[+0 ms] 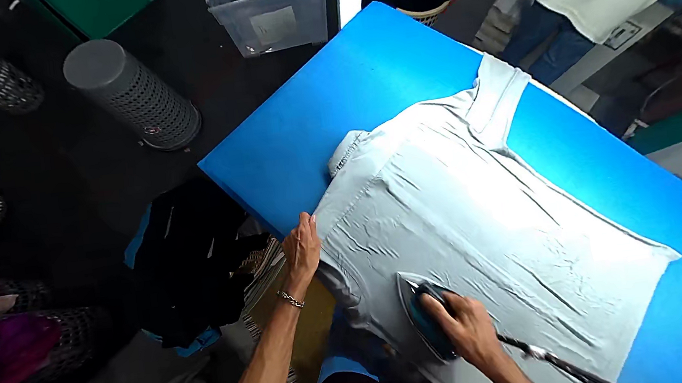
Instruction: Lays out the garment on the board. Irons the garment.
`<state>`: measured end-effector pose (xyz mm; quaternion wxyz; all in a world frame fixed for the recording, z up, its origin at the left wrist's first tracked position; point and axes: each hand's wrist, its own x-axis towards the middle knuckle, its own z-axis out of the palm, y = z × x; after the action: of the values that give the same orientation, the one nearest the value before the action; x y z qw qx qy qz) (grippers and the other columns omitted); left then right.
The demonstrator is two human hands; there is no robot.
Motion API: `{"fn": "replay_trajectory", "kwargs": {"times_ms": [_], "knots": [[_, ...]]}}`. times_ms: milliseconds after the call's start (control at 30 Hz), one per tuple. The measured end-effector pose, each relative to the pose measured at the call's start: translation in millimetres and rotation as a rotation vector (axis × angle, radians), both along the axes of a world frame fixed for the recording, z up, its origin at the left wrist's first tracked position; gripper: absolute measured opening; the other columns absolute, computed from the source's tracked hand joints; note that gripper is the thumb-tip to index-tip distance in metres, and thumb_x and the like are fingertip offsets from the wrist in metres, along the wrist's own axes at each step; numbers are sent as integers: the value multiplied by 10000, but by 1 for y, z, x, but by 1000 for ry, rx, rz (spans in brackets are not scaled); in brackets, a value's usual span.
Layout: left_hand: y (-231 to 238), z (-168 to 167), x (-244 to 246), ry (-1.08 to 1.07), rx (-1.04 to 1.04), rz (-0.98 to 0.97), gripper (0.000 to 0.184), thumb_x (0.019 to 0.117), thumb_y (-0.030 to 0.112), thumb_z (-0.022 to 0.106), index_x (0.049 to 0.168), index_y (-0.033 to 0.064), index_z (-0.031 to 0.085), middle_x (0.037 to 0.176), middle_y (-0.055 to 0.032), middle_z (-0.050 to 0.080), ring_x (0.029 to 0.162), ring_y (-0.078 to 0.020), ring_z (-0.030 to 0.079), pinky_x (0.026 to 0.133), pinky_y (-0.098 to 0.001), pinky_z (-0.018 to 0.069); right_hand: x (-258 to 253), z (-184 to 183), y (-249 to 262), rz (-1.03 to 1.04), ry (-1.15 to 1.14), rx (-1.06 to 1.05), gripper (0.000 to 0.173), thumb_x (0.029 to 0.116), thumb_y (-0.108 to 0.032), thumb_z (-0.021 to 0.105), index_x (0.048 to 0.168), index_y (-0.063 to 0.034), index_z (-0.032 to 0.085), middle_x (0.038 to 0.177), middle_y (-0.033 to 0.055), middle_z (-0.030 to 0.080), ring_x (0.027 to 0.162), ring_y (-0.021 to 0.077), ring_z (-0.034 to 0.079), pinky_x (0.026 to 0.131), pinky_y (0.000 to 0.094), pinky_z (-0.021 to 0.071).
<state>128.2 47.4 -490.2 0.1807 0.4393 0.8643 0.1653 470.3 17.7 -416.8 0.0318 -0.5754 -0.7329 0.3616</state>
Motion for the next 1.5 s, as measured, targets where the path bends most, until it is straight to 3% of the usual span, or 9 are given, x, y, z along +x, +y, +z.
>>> {"fn": "replay_trajectory", "kwargs": {"times_ms": [233, 400, 600, 767, 967, 1100, 1200, 1333, 1500], "knots": [[-20, 8, 0, -186, 162, 140, 437, 1114, 408, 360, 1107, 47, 606, 790, -189, 641, 723, -394, 662, 613, -583, 526, -224, 4, 155, 293, 19, 14, 708, 980, -727, 340, 698, -124, 582, 663, 83, 580, 690, 303, 640, 577, 549, 477], [-45, 16, -1, -267, 3, 149, 540, 1076, 515, 416, 1058, 29, 651, 763, -185, 639, 683, -374, 656, 606, -579, 543, -325, 3, 204, 435, 36, 57, 705, 981, -727, 357, 738, -108, 591, 749, 107, 612, 779, 313, 657, 628, 553, 488], [-68, -1, -10, -378, 152, 158, 460, 1088, 444, 442, 963, 37, 616, 724, -156, 577, 615, -327, 584, 551, -526, 499, -206, 13, 126, 393, 105, 34, 657, 996, -698, 389, 712, -143, 595, 615, 59, 557, 593, 271, 611, 499, 517, 470], [-69, -13, -1, -344, 217, 208, 488, 1094, 443, 416, 928, 31, 616, 746, -168, 576, 659, -343, 593, 587, -539, 499, -96, 2, 47, 343, -23, -29, 667, 980, -731, 368, 729, -163, 610, 583, 8, 520, 585, 219, 590, 541, 483, 466], [-75, -12, -5, -439, 242, 226, 536, 1103, 466, 345, 978, 31, 633, 752, -155, 592, 665, -316, 605, 598, -524, 512, -190, 3, 94, 446, 3, 21, 675, 979, -723, 362, 720, -152, 614, 618, 46, 577, 628, 260, 639, 541, 523, 493], [-102, -21, -14, -588, 196, 201, 334, 1039, 364, 589, 1022, 44, 682, 732, -86, 635, 608, -210, 615, 590, -432, 559, -281, 6, 155, 574, 28, 14, 703, 991, -716, 359, 754, -102, 604, 695, 103, 591, 714, 315, 645, 601, 560, 487], [-120, -23, -25, -593, 138, 196, 299, 1041, 317, 606, 1000, 36, 697, 728, -90, 653, 589, -206, 628, 578, -414, 572, -290, 3, 167, 584, 78, -5, 685, 986, -706, 395, 727, -101, 583, 684, 100, 571, 693, 306, 625, 594, 550, 469], [-100, 12, -16, -260, 68, 116, 318, 1066, 193, 519, 1308, 10, 613, 1135, -220, 693, 1009, -376, 697, 887, -584, 563, -205, 8, 127, 638, 80, -38, 637, 982, -680, 445, 715, -126, 607, 635, 59, 565, 634, 266, 620, 564, 535, 484], [-34, 12, 17, -8, 268, -334, 465, 1093, 218, 427, 1516, 30, 476, 1622, -144, 399, 1506, -302, 376, 1232, -540, 295, -47, 7, 1, 730, -11, -166, 710, 972, -750, 400, 900, -96, 665, 684, 115, 626, 693, 324, 672, 656, 586, 531]]}}
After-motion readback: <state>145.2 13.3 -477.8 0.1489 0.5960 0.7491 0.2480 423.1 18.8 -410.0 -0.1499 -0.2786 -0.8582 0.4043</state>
